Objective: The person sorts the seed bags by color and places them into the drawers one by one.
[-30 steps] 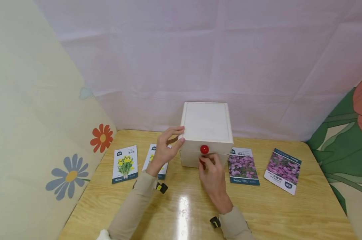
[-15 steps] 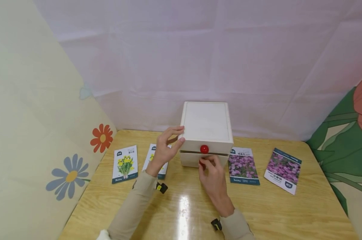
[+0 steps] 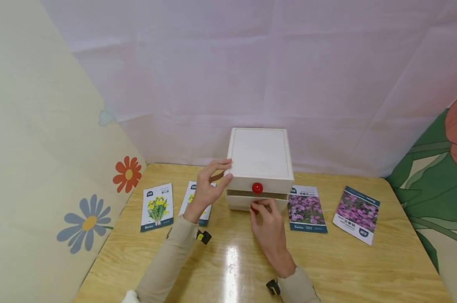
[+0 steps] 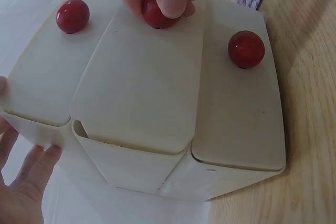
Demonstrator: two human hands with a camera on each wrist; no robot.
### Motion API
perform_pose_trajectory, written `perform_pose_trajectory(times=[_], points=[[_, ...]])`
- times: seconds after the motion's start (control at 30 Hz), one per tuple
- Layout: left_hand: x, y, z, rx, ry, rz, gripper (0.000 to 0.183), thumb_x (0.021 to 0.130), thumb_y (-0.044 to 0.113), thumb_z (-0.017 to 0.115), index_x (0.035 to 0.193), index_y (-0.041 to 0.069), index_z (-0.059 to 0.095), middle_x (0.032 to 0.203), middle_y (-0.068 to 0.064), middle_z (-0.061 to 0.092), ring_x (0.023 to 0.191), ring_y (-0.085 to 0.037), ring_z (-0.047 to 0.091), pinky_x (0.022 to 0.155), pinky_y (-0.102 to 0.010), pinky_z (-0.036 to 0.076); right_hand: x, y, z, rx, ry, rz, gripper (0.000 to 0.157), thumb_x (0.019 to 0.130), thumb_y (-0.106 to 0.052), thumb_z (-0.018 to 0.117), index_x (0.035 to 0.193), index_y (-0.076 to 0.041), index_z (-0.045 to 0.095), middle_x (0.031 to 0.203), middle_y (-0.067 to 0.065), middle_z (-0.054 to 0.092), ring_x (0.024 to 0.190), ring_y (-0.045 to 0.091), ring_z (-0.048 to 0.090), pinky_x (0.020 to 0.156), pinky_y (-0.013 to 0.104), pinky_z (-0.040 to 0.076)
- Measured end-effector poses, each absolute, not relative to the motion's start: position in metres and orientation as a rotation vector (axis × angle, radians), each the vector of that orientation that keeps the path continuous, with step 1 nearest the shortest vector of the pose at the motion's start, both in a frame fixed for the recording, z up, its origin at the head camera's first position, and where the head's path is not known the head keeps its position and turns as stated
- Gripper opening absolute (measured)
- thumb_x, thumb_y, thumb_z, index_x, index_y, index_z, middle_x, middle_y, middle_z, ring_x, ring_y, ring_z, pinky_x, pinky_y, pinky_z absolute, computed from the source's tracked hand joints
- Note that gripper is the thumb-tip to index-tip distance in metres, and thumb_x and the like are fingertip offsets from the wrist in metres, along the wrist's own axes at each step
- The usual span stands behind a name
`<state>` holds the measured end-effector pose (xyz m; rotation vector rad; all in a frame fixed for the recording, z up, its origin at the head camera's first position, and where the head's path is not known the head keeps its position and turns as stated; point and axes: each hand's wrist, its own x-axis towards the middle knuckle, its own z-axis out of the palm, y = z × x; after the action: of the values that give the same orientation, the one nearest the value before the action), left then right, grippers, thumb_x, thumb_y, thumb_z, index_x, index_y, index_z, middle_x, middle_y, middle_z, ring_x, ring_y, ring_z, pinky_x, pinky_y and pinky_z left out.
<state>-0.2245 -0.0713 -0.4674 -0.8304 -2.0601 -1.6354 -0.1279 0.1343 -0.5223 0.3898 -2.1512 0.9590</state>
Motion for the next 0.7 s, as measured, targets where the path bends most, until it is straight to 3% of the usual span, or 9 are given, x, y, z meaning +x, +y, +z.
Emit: perform_pose_trajectory(times=[0.33,0.7], points=[[-0.224,-0.070,-0.466,-0.813,-2.052,-1.664,0.028,0.095,0.006,0.079,0.122,0.002,0.073,0.142,-0.014,0.068,0.131,-0.033,0.066,0.097,-0.041,0.065,-0.124,0.134,-0.522,0.393,-2.135,0.948,0.029,0.072,0.009,0.093,0.095,-0.003,0.082,0.100,0.010,0.070,0.088,0.023,0.070,0.078,0.028,0.057],[-0.226,-0.071,-0.467,-0.837,-2.055,-1.638,0.026,0.098,0.010,0.078,0.123,0.005,0.073,0.143,-0.010,0.068,0.133,-0.028,0.065,0.097,-0.036,0.065,-0.117,0.136,-0.525,0.388,-2.179,0.964,0.028,0.072,0.009,0.091,0.096,0.000,0.081,0.098,0.011,0.069,0.087,0.025,0.068,0.082,0.030,0.056]])
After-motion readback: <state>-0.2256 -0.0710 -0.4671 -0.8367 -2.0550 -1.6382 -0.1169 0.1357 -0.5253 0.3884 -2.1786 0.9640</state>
